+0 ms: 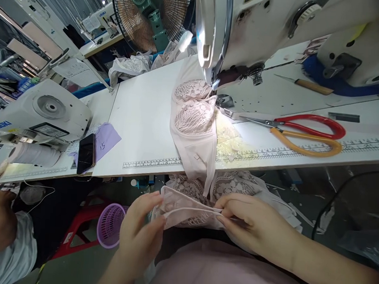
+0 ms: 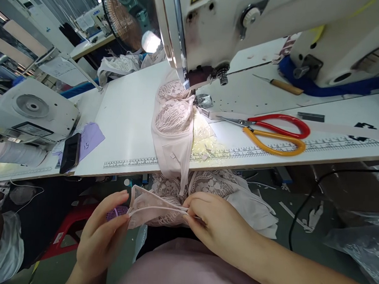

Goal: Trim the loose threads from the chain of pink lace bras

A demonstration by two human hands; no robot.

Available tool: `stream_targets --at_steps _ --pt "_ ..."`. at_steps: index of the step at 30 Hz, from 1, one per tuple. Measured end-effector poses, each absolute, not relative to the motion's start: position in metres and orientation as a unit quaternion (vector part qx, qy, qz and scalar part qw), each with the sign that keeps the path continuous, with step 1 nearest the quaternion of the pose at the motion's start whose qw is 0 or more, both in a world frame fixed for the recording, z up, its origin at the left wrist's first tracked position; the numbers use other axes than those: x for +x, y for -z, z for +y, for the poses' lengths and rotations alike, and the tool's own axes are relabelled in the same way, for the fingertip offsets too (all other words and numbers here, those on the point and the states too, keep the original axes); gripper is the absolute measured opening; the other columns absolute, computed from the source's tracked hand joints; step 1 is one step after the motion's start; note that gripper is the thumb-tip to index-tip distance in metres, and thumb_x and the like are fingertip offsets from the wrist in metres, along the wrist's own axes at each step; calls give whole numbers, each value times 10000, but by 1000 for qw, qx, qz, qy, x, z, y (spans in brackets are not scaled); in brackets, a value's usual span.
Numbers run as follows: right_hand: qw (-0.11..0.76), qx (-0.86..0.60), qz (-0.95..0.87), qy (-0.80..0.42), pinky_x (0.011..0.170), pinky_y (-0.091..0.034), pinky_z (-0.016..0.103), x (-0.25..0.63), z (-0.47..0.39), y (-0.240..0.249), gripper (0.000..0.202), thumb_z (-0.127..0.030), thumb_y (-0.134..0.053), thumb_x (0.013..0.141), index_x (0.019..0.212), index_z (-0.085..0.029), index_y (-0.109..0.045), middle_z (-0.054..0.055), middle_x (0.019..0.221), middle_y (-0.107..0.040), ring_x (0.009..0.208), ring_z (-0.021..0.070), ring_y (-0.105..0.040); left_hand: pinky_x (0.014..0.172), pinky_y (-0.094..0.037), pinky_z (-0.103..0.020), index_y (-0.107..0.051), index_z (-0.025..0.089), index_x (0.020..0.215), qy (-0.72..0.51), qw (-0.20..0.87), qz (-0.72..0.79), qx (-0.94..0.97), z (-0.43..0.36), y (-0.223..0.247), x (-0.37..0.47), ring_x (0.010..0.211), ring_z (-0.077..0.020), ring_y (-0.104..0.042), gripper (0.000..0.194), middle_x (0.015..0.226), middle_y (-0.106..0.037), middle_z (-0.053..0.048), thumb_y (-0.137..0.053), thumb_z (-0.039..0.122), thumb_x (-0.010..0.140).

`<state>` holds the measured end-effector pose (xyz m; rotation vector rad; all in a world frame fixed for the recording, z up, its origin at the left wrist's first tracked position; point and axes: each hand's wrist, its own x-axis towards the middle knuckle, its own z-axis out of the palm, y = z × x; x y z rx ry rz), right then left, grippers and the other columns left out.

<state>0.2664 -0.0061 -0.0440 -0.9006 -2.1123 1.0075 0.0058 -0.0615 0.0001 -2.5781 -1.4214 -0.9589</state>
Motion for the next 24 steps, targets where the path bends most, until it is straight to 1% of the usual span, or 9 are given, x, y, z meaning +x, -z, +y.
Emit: stream_targets --at_steps 3,8,11,13,16,19,21,23,24 --pt "320 -316 -803 -392 625 -522 262 268 -7 44 251 -127 -447 891 659 -205 -501 58 803 -665 688 144 -624 855 -569 -374 -585 191 852 314 -141 -520 -782 -54 4 4 1118 -249 -634 136 1226 -649 -139 -554 59 845" --pt "291 -268 -836 -380 637 -526 235 274 -11 42 245 -101 -441 898 689 -211 -504 42 830 -665 726 139 -650 990 -466 -471 -576 175 799 349 -377 -567 -644 -42 8 0 1245 -298 -547 77 1325 -592 -179 -580 185 875" --pt "285 -252 -846 -372 639 -529 223 277 -14 48 226 -121 -448 920 737 -222 -533 33 858 -667 755 141 -659 908 -507 -418 -563 170 805 357 -478 -555 -579 -37 7 -1 1100 -269 -643 96 1173 -685 -173 -611 230 863" --pt "295 -250 -846 -366 632 -530 231 278 -14 53 215 -138 -451 925 748 -230 -533 31 862 -668 743 147 -659 779 -537 -347 -563 166 794 357 -493 -553 -568 -36 6 0 900 -226 -694 120 977 -735 -135 -629 250 849" --pt "309 -259 -842 -359 591 -528 241 278 -15 58 200 -156 -472 910 730 -237 -505 27 833 -672 687 155 -656 644 -516 -273 -585 158 776 359 -441 -571 -592 -38 6 0 718 -169 -654 127 807 -700 -76 -641 257 833" --pt "311 -282 -835 -356 552 -526 241 280 -16 61 204 -156 -465 901 717 -244 -476 21 798 -676 646 158 -656 612 -502 -252 -603 158 781 350 -373 -583 -631 -42 6 1 692 -154 -620 106 776 -671 -58 -628 246 835" --pt "307 -303 -832 -350 538 -535 249 281 -19 67 163 -196 -491 896 743 -252 -496 20 777 -679 639 173 -661 611 -504 -244 -621 160 833 342 -340 -590 -648 -45 4 1 703 -152 -619 80 789 -668 -56 -624 240 837" --pt "312 -329 -825 -337 541 -553 263 283 -22 74 48 -257 -536 883 841 -258 -559 23 775 -689 642 198 -670 618 -510 -236 -640 159 955 329 -316 -591 -665 -46 2 2 714 -149 -630 133 812 -678 -57 -618 228 843" --pt "322 -337 -821 -330 561 -566 273 283 -23 77 55 -285 -556 877 915 -261 -587 26 792 -697 657 212 -678 631 -514 -236 -643 157 1011 321 -305 -585 -680 -45 0 2 726 -150 -639 176 829 -688 -61 -613 221 850"
